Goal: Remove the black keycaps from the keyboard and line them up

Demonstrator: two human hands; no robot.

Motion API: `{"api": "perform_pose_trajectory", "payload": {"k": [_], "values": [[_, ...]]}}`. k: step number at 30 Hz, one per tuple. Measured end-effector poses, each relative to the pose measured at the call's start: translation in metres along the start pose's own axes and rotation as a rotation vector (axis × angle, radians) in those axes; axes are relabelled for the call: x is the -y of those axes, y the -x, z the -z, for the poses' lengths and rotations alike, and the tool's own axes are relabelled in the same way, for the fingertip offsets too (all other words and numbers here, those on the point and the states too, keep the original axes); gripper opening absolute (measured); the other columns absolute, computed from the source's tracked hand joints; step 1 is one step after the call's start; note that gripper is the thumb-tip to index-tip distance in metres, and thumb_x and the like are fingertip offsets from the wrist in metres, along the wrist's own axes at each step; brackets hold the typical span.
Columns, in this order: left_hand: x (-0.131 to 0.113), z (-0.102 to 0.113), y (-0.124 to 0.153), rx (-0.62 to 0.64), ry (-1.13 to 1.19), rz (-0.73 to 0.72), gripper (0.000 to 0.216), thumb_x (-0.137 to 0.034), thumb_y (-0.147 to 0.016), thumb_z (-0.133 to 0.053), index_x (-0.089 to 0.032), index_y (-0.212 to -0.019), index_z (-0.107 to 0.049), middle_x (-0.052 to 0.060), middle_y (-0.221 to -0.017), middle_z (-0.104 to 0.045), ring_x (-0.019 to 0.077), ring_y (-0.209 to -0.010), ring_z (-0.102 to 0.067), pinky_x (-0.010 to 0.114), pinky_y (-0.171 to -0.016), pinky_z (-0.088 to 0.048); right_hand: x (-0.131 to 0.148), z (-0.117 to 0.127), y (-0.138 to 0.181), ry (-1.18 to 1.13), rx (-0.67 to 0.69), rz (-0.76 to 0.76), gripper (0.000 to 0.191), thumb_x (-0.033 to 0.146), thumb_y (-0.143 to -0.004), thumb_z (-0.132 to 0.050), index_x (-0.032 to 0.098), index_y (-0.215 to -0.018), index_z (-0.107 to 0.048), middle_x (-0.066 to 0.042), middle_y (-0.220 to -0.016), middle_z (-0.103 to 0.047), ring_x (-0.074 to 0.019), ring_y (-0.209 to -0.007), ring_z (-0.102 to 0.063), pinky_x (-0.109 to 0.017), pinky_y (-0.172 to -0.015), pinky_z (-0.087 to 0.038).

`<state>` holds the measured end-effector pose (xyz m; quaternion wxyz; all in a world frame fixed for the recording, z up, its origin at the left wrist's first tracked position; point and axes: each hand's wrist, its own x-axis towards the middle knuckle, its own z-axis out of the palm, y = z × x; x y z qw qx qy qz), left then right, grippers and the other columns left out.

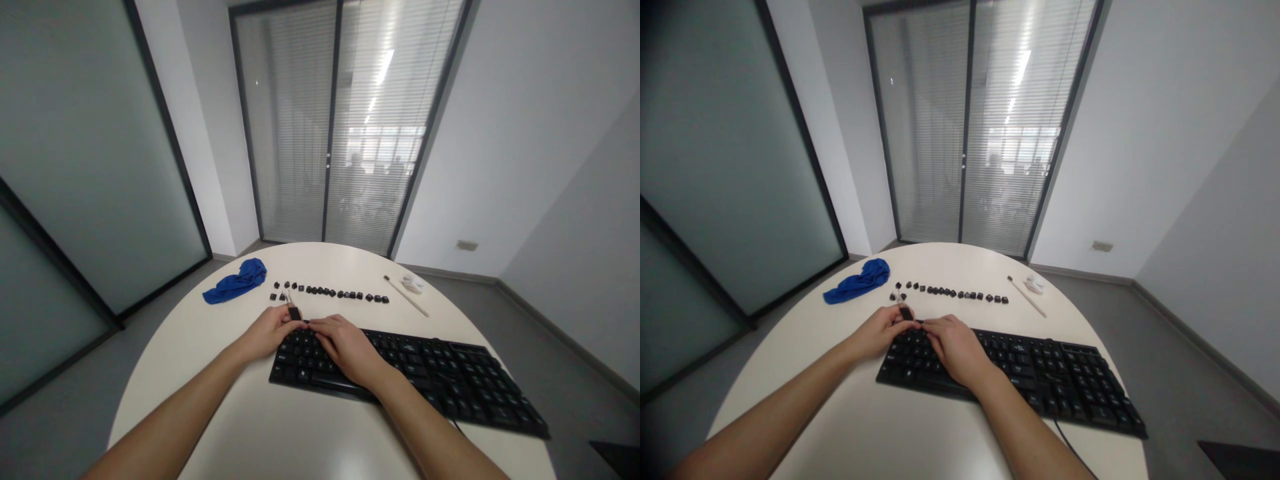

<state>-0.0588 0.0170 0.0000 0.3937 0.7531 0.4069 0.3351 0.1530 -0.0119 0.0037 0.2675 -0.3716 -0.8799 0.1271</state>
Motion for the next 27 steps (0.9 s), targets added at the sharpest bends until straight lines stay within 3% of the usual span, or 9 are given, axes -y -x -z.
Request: {"api": "perform_pose_trajectory", "payload": {"k": [11, 17, 24, 27], "values": [[0.014, 0.001, -0.006, 0.029, 0.131, 0.049, 0.018, -0.033, -0.085, -0.062, -0.015, -0.083, -0.060, 0.002, -0.075, -0.069, 0.0164, -0.070, -0.064, 0.025, -0.062, -0.046, 0.000, 0.000, 0.000, -0.017, 0.007, -0.018, 0.033, 0.016, -0.096, -0.046, 0.026, -0.122, -0.064, -0.002, -0.118, -0.069, -0.0184, -0.106, -0.058, -0.031, -0.094, -0.046], [0.020, 0.005, -0.007, -0.161, 0.304, 0.109, 0.031, -0.043, -0.087, -0.060, -0.015, -0.097, -0.053, 0.012, -0.090, -0.074, 0.0226, -0.087, -0.071, 0.034, -0.078, -0.053, -0.004, -0.004, 0.001, -0.014, -0.011, -0.041, 0.032, 0.017, -0.095, -0.047, 0.023, -0.121, -0.065, -0.004, -0.119, -0.068, -0.0199, -0.106, -0.059, -0.032, -0.094, -0.047], [0.024, -0.001, -0.006, -0.169, 0.290, 0.086, 0.030, -0.044, -0.086, -0.061, -0.016, -0.094, -0.054, 0.011, -0.091, -0.073, 0.0233, -0.091, -0.070, 0.034, -0.078, -0.054, -0.003, -0.004, 0.000, -0.002, -0.015, -0.053, 0.032, 0.018, -0.095, -0.048, 0.023, -0.121, -0.065, -0.004, -0.118, -0.069, -0.0197, -0.106, -0.059, -0.033, -0.095, -0.047], [0.024, -0.002, -0.006, -0.195, 0.161, 0.052, 0.030, -0.045, -0.086, -0.061, -0.015, -0.092, -0.060, 0.007, -0.088, -0.072, 0.0208, -0.083, -0.069, 0.030, -0.073, -0.053, -0.003, -0.004, 0.000, 0.008, -0.013, -0.052, 0.032, 0.018, -0.095, -0.047, 0.023, -0.121, -0.065, -0.004, -0.118, -0.069, -0.0198, -0.106, -0.060, -0.033, -0.095, -0.047]]}}
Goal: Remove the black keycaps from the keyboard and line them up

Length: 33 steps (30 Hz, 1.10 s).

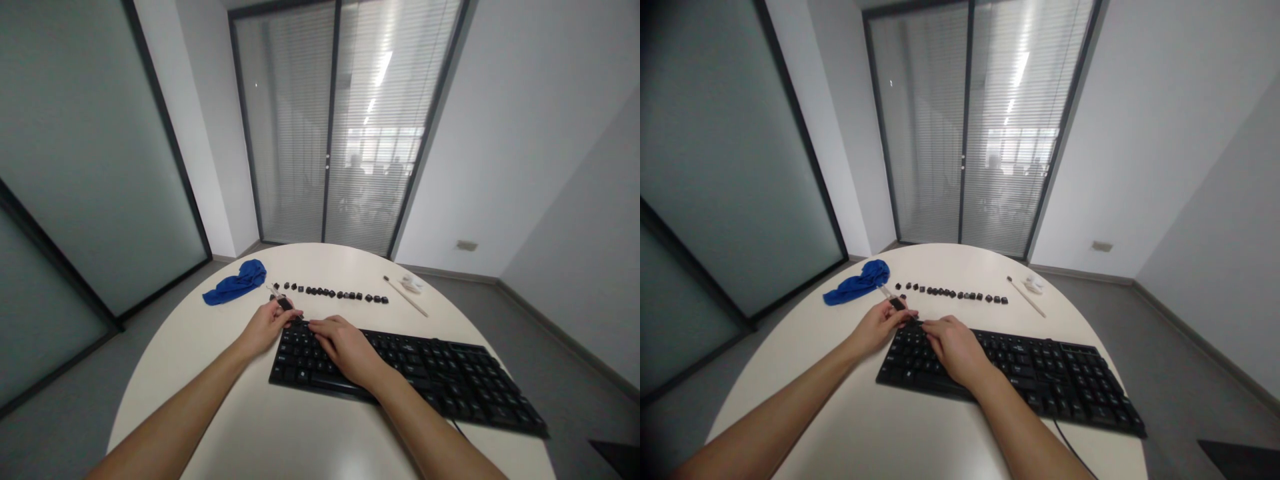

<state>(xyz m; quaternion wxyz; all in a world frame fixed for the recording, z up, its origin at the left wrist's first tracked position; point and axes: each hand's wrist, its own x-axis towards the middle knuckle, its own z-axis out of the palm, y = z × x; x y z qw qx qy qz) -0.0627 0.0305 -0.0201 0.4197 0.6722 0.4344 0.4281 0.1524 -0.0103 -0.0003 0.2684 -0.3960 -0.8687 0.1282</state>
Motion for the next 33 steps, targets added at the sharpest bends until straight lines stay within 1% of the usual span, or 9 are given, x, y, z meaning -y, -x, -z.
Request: {"api": "perform_pose_trajectory", "payload": {"k": [3, 5, 7, 10, 15, 26, 30, 33], "values": [[0.001, 0.004, -0.001, -0.064, -0.173, -0.070, 0.032, -0.045, -0.088, -0.056, -0.015, -0.093, -0.064, 0.006, -0.088, -0.071, 0.0192, -0.076, -0.067, 0.028, -0.068, -0.052, 0.000, -0.001, 0.000, 0.005, -0.002, -0.003, 0.032, 0.018, -0.095, -0.046, 0.023, -0.121, -0.065, -0.005, -0.119, -0.069, -0.0198, -0.107, -0.060, -0.034, -0.096, -0.047], [0.004, 0.009, -0.003, -0.123, -0.272, -0.120, 0.029, -0.043, -0.091, -0.053, -0.017, -0.097, -0.066, 0.007, -0.092, -0.072, 0.0207, -0.080, -0.067, 0.030, -0.074, -0.051, -0.001, -0.001, 0.000, 0.004, -0.009, -0.003, 0.032, 0.017, -0.095, -0.047, 0.022, -0.120, -0.066, -0.005, -0.119, -0.068, -0.0196, -0.107, -0.060, -0.034, -0.096, -0.047], [0.008, 0.015, -0.006, -0.151, -0.370, -0.162, 0.025, -0.038, -0.092, -0.052, -0.018, -0.099, -0.066, 0.008, -0.099, -0.072, 0.0234, -0.092, -0.067, 0.033, -0.084, -0.049, -0.002, -0.002, 0.001, 0.000, -0.017, -0.002, 0.032, 0.017, -0.095, -0.047, 0.022, -0.120, -0.066, -0.005, -0.119, -0.068, -0.0194, -0.107, -0.059, -0.034, -0.097, -0.047], [0.013, 0.020, -0.010, -0.126, -0.490, -0.204, 0.021, -0.033, -0.093, -0.051, -0.020, -0.101, -0.065, 0.008, -0.106, -0.072, 0.0248, -0.099, -0.066, 0.034, -0.089, -0.047, -0.003, -0.004, 0.001, -0.001, -0.021, -0.003, 0.032, 0.016, -0.094, -0.048, 0.022, -0.119, -0.066, -0.004, -0.118, -0.069, -0.0192, -0.107, -0.060, -0.033, -0.096, -0.047], [0.017, 0.020, -0.015, -0.049, -0.629, -0.235, 0.018, -0.029, -0.093, -0.049, -0.022, -0.101, -0.064, 0.007, -0.105, -0.072, 0.0249, -0.098, -0.067, 0.033, -0.087, -0.047, -0.003, -0.004, 0.001, 0.009, -0.021, -0.003, 0.032, 0.017, -0.095, -0.047, 0.023, -0.120, -0.066, -0.005, -0.119, -0.069, -0.0193, -0.107, -0.060, -0.034, -0.096, -0.047], [0.020, 0.016, -0.016, -0.050, -0.743, -0.131, 0.022, -0.032, -0.094, -0.050, -0.028, -0.110, -0.064, 0.006, -0.106, -0.073, 0.0267, -0.106, -0.066, 0.033, -0.088, -0.047, -0.001, -0.004, 0.001, 0.000, -0.029, -0.007, 0.031, 0.016, -0.094, -0.048, 0.022, -0.118, -0.067, -0.004, -0.119, -0.069, -0.0189, -0.107, -0.060, -0.032, -0.096, -0.047], [0.020, 0.016, -0.014, -0.045, -0.741, -0.162, 0.023, -0.031, -0.095, -0.048, -0.027, -0.112, -0.063, 0.006, -0.110, -0.072, 0.0276, -0.106, -0.065, 0.035, -0.088, -0.047, -0.002, -0.004, 0.000, 0.000, -0.029, -0.006, 0.031, 0.017, -0.095, -0.048, 0.022, -0.119, -0.066, -0.003, -0.119, -0.069, -0.0190, -0.106, -0.060, -0.032, -0.096, -0.047], [0.020, 0.017, -0.014, -0.056, -0.710, -0.199, 0.022, -0.029, -0.094, -0.049, -0.026, -0.110, -0.064, 0.006, -0.113, -0.071, 0.0253, -0.107, -0.065, 0.034, -0.091, -0.046, -0.002, -0.004, 0.001, -0.002, -0.032, -0.005, 0.030, 0.017, -0.095, -0.048, 0.022, -0.118, -0.067, -0.003, -0.118, -0.069, -0.0187, -0.105, -0.060, -0.032, -0.095, -0.048]]}}
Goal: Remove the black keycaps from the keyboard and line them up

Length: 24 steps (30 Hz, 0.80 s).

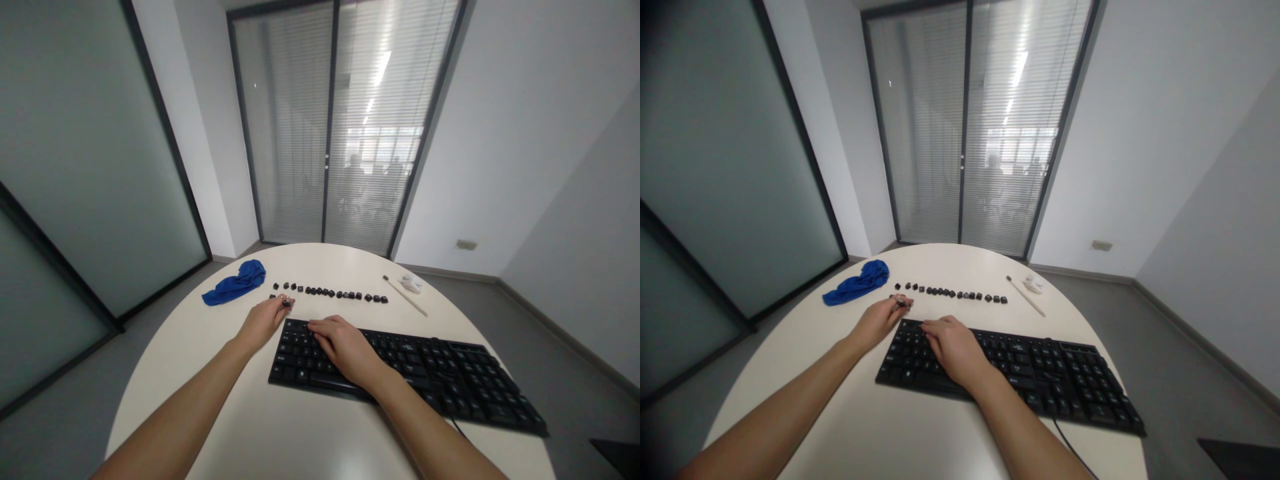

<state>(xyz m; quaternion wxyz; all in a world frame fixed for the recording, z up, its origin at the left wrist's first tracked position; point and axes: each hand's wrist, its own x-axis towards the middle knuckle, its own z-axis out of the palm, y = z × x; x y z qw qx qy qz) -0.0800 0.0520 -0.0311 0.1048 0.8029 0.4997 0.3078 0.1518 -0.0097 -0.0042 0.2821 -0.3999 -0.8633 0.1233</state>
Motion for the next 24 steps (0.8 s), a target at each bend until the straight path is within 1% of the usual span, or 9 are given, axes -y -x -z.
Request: {"api": "perform_pose_trajectory", "payload": {"k": [3, 6, 9, 14, 20, 22, 24], "values": [[-0.0007, 0.0011, -0.0004, -0.007, 0.020, -0.013, 0.020, -0.027, -0.092, -0.051, -0.025, -0.107, -0.065, 0.005, -0.111, -0.070, 0.0238, -0.105, -0.064, 0.032, -0.091, -0.046, 0.0000, -0.0001, 0.0003, 0.003, -0.004, -0.001, 0.031, 0.017, -0.094, -0.048, 0.022, -0.118, -0.067, -0.003, -0.118, -0.069, -0.0182, -0.106, -0.060, -0.031, -0.095, -0.048], [-0.0024, 0.0032, 0.0002, 0.015, 0.027, -0.008, 0.020, -0.028, -0.093, -0.050, -0.024, -0.105, -0.065, 0.005, -0.108, -0.071, 0.0234, -0.101, -0.065, 0.031, -0.090, -0.046, -0.0007, -0.0005, 0.0002, 0.004, -0.007, -0.001, 0.031, 0.017, -0.094, -0.049, 0.023, -0.118, -0.067, -0.003, -0.118, -0.069, -0.0180, -0.106, -0.060, -0.031, -0.096, -0.047], [-0.0036, 0.0065, 0.0025, 0.048, 0.006, 0.023, 0.021, -0.029, -0.093, -0.049, -0.026, -0.107, -0.064, 0.004, -0.109, -0.071, 0.0235, -0.102, -0.065, 0.030, -0.088, -0.046, -0.0018, -0.0009, 0.0000, -0.003, -0.003, -0.005, 0.031, 0.017, -0.094, -0.049, 0.023, -0.118, -0.067, -0.003, -0.118, -0.069, -0.0187, -0.106, -0.061, -0.031, -0.095, -0.048], [-0.0018, 0.0091, 0.0052, 0.078, -0.011, 0.042, 0.021, -0.034, -0.094, -0.048, -0.027, -0.104, -0.064, 0.001, -0.113, -0.071, 0.0241, -0.105, -0.066, 0.030, -0.089, -0.046, -0.0028, -0.0012, 0.0004, -0.009, -0.001, -0.008, 0.031, 0.018, -0.094, -0.049, 0.023, -0.118, -0.067, -0.003, -0.117, -0.069, -0.0198, -0.106, -0.061, -0.032, -0.096, -0.047], [0.0012, 0.0031, 0.0049, 0.020, 0.086, 0.047, 0.022, -0.032, -0.093, -0.051, -0.025, -0.108, -0.065, 0.004, -0.125, -0.066, 0.0258, -0.116, -0.060, 0.035, -0.096, -0.045, -0.0024, -0.0013, 0.0004, -0.018, -0.008, -0.012, 0.031, 0.018, -0.093, -0.049, 0.024, -0.118, -0.067, -0.003, -0.117, -0.070, -0.0191, -0.106, -0.060, -0.031, -0.095, -0.047], [0.0016, 0.0017, 0.0045, -0.012, 0.151, 0.053, 0.021, -0.031, -0.092, -0.053, -0.023, -0.106, -0.066, 0.006, -0.123, -0.067, 0.0256, -0.115, -0.060, 0.035, -0.097, -0.045, -0.0019, -0.0010, 0.0003, -0.025, -0.006, -0.017, 0.031, 0.018, -0.093, -0.049, 0.024, -0.118, -0.067, -0.003, -0.117, -0.070, -0.0194, -0.105, -0.060, -0.032, -0.095, -0.047], [0.0011, 0.0016, 0.0039, -0.038, 0.226, 0.047, 0.019, -0.030, -0.092, -0.053, -0.021, -0.102, -0.066, 0.008, -0.116, -0.069, 0.0249, -0.109, -0.063, 0.036, -0.095, -0.046, -0.0017, -0.0006, 0.0004, -0.036, -0.003, -0.022, 0.031, 0.018, -0.094, -0.048, 0.023, -0.117, -0.067, -0.003, -0.116, -0.070, -0.0197, -0.105, -0.060, -0.032, -0.096, -0.047]]}}
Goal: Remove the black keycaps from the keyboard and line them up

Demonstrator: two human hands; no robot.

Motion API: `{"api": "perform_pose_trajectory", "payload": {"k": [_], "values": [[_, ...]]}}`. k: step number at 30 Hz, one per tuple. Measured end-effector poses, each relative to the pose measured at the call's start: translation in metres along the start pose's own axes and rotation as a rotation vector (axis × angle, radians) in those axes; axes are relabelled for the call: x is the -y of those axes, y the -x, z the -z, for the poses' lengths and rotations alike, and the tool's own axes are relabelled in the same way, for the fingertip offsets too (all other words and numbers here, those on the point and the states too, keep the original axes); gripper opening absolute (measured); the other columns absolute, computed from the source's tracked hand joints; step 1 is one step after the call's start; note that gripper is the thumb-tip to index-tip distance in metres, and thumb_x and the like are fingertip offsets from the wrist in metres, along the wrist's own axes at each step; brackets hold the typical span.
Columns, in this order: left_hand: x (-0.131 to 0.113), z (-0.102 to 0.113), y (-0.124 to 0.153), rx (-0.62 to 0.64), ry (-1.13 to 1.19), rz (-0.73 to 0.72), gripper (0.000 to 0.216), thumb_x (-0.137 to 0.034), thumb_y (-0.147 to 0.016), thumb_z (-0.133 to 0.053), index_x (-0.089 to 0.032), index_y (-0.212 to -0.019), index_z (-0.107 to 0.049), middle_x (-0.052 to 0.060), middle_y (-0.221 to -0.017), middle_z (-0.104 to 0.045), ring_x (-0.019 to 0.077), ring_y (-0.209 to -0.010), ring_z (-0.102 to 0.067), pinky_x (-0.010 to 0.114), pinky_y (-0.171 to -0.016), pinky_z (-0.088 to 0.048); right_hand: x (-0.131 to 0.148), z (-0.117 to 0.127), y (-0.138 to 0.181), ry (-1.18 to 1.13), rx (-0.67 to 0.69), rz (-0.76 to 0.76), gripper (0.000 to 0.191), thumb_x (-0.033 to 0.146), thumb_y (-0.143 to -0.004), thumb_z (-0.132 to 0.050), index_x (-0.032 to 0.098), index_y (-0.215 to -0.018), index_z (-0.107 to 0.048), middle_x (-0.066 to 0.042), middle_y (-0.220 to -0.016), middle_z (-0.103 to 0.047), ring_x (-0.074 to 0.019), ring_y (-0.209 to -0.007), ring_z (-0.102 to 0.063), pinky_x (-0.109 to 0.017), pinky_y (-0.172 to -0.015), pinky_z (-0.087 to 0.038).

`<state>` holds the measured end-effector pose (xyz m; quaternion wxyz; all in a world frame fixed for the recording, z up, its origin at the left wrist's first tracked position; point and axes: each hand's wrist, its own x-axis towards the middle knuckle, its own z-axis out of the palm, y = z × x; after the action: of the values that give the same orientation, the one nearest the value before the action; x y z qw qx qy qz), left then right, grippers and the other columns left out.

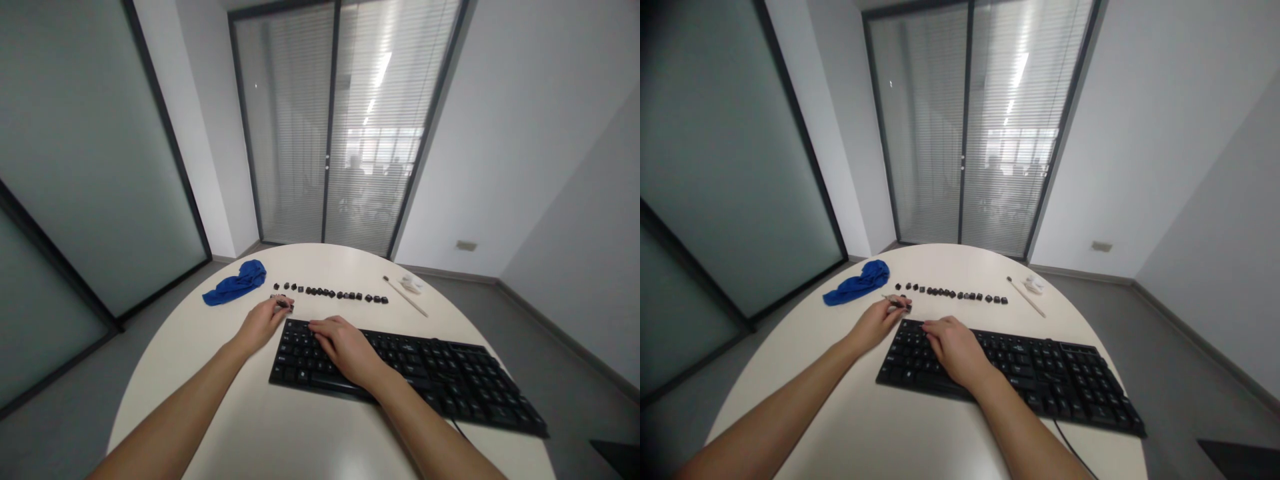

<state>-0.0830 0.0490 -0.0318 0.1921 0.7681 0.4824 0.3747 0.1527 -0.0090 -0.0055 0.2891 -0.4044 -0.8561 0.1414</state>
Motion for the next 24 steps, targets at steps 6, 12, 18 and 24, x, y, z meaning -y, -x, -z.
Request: {"api": "perform_pose_trajectory", "payload": {"k": [6, 12, 18, 24], "values": [[-0.013, 0.001, 0.002, -0.030, 0.202, -0.041, 0.018, -0.027, -0.092, -0.053, -0.018, -0.100, -0.067, 0.009, -0.106, -0.070, 0.0228, -0.103, -0.063, 0.037, -0.096, -0.046, -0.002, 0.001, -0.001, -0.057, -0.031, -0.123, 0.030, 0.026, -0.093, -0.051, 0.022, -0.120, -0.065, -0.006, -0.116, -0.069, -0.0223, -0.109, -0.061, -0.036, -0.099, -0.045], [-0.044, 0.000, 0.012, 0.089, 0.257, -0.197, 0.011, -0.020, -0.092, -0.054, -0.020, -0.095, -0.065, 0.006, -0.112, -0.068, 0.0195, -0.106, -0.062, 0.035, -0.097, -0.046, -0.004, 0.002, -0.006, -0.361, -0.118, -0.289, 0.034, 0.035, -0.091, -0.055, 0.020, -0.121, -0.062, -0.007, -0.110, -0.072, -0.0208, -0.104, -0.065, -0.036, -0.097, -0.047], [-0.061, 0.002, 0.017, 0.217, 0.189, -0.371, 0.011, -0.019, -0.093, -0.054, -0.021, -0.095, -0.064, 0.004, -0.116, -0.066, 0.0174, -0.106, -0.062, 0.031, -0.094, -0.047, -0.008, 0.003, -0.009, -0.539, -0.103, -0.268, 0.027, 0.034, -0.087, -0.059, 0.018, -0.107, -0.068, -0.007, -0.103, -0.073, -0.0204, -0.095, -0.069, -0.035, -0.092, -0.051], [-0.058, -0.002, 0.018, 0.269, 0.066, -0.451, 0.023, -0.007, -0.089, -0.053, -0.023, -0.100, -0.065, 0.003, -0.121, -0.062, 0.0168, -0.110, -0.059, 0.029, -0.095, -0.046, -0.013, -0.002, -0.008, -0.545, -0.112, -0.301, 0.029, 0.023, -0.079, -0.064, 0.016, -0.106, -0.069, -0.006, -0.094, -0.075, -0.0201, -0.088, -0.070, -0.034, -0.085, -0.053]]}}
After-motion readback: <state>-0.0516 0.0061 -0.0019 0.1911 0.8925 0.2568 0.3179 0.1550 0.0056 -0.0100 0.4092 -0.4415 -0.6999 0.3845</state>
